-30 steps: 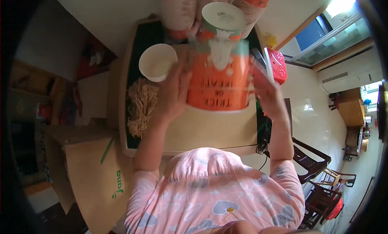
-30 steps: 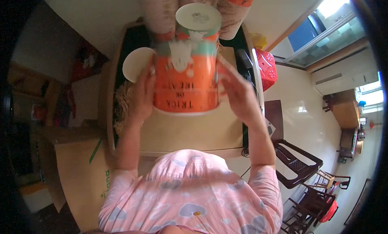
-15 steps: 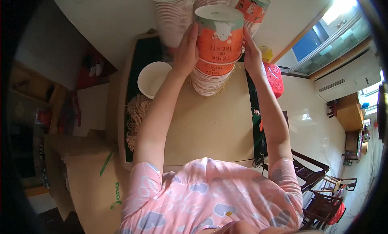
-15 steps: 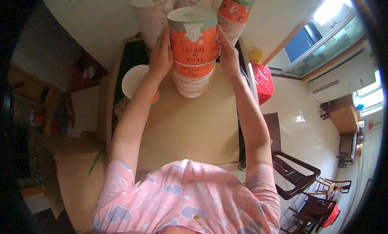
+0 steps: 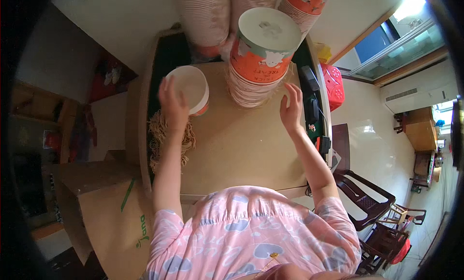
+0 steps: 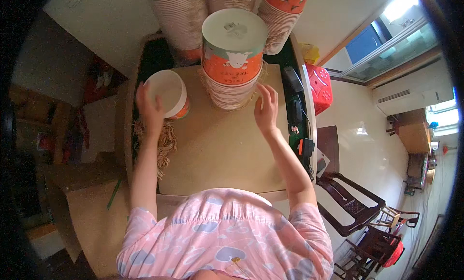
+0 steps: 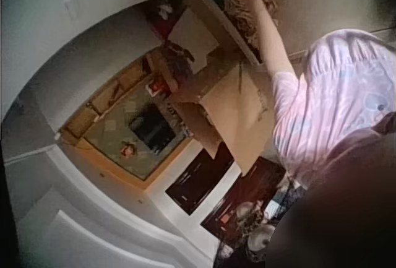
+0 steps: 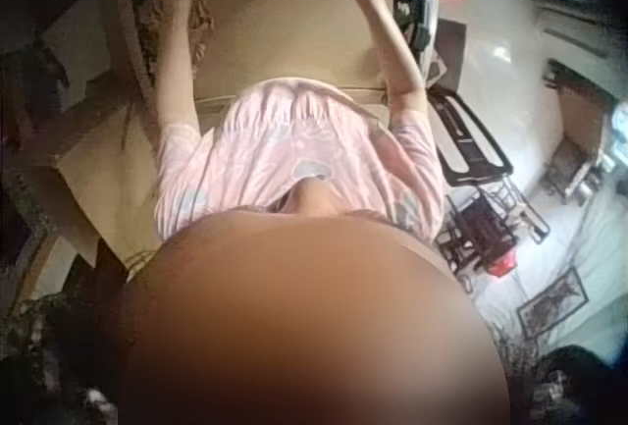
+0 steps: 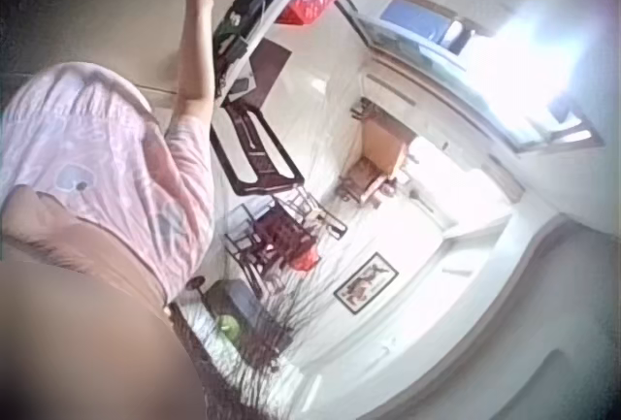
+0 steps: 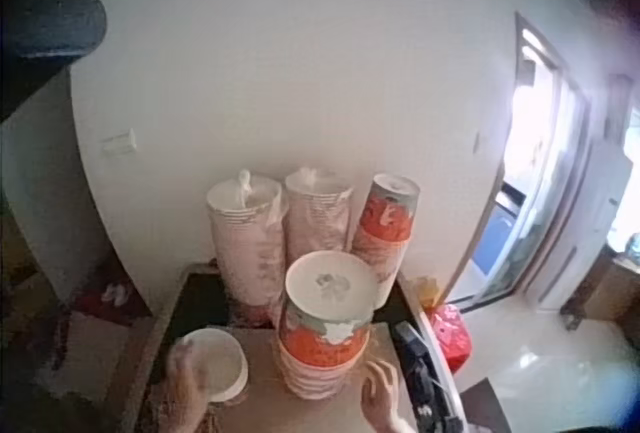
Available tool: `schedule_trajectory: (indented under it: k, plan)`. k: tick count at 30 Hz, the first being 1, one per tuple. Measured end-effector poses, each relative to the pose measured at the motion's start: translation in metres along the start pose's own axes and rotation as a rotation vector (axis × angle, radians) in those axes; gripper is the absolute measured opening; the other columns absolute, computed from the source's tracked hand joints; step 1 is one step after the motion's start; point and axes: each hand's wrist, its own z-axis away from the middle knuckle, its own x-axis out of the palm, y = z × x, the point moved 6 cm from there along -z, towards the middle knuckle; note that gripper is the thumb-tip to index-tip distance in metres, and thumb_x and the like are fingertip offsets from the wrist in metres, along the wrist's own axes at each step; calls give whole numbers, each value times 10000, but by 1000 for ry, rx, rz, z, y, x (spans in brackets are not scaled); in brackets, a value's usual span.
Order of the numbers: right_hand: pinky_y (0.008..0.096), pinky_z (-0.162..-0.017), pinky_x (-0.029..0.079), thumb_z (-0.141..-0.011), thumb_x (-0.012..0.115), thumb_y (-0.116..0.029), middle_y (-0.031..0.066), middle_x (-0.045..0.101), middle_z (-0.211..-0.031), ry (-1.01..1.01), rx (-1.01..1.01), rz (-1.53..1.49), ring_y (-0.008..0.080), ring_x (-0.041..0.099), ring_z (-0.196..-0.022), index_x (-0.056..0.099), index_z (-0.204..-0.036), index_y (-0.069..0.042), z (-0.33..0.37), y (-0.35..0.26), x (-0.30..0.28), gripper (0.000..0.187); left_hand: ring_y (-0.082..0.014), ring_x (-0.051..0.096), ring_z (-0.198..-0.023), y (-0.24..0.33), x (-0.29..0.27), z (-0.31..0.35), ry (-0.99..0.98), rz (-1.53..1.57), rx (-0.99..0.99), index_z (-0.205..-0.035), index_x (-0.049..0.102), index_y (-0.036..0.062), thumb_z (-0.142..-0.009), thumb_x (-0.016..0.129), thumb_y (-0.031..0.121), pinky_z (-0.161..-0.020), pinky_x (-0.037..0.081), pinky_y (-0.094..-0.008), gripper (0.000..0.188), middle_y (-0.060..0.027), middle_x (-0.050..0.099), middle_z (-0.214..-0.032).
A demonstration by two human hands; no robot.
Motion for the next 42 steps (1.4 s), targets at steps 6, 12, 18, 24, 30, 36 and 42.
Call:
schedule_trajectory:
  k: [6, 12, 18, 24, 30, 36, 42]
  plan:
    - [323, -766, 462, -778, 514, 87, 138, 565, -955, -262, 78, -341, 267, 571, -888, 579, -1011, -9, 16, -66, 56, 260, -334, 475, -1134, -114, -5, 4, -94, -107, -493, -1286, 443, 50, -878, 563, 195, -942, 408, -423, 449, -207, 445, -1263]
    - [249, -662, 433, -830, 474, 22, 14, 578, -830, -522, 705, -831, 101, 523, -791, 598, -994, -27, 14, -65, 177, 212, -239, 615, -771, -120, 0, 0, -82, 55, -612, -974, 624, 13, -827, 641, 216, -709, 489, -359, 251, -110, 642, -850]
    - [241, -595, 429, -853, 571, -95, -2, 583, -796, -559, 712, -918, 79, 515, -703, 601, -969, -20, 16, -53, 233, 142, -208, 619, -764, -147, 10, 2, -89, 134, -699, -910, 634, 17, -779, 683, 188, -708, 489, -337, 220, -86, 650, -815]
    - [204, -569, 430, -844, 612, -128, 14, 614, -801, -637, 857, -964, 72, 539, -649, 604, -999, -8, -3, -74, 212, 196, -203, 620, -768, -152, 15, 4, -116, 318, -693, -977, 642, 9, -749, 657, 120, -711, 486, -328, 254, -90, 651, -826]
    - [267, -615, 485, -766, 688, -118, 53, 638, -759, -557, 820, -854, 122, 582, -667, 616, -961, 7, -13, -74, 197, 243, -209, 619, -778, -113, 5, -9, -249, 258, -743, -1013, 630, 8, -725, 624, 66, -725, 483, -326, 294, -101, 648, -847]
    - [237, -664, 490, -822, 637, -122, 24, 630, -853, -672, 760, -629, 93, 589, -742, 592, -1074, -19, -18, -81, 184, 276, -229, 607, -899, -83, -11, -19, -230, 199, -658, -1070, 541, 7, -746, 591, 14, -809, 465, -334, 328, -128, 630, -944]
    - [266, -701, 492, -882, 530, -77, 42, 625, -907, -464, 565, -932, 126, 591, -793, 544, -1138, -2, -41, -131, 103, 267, -198, 576, -974, -69, -62, -21, -71, 618, -766, -1125, 475, 10, -795, 519, -28, -833, 448, -310, 335, -144, 591, -1068]
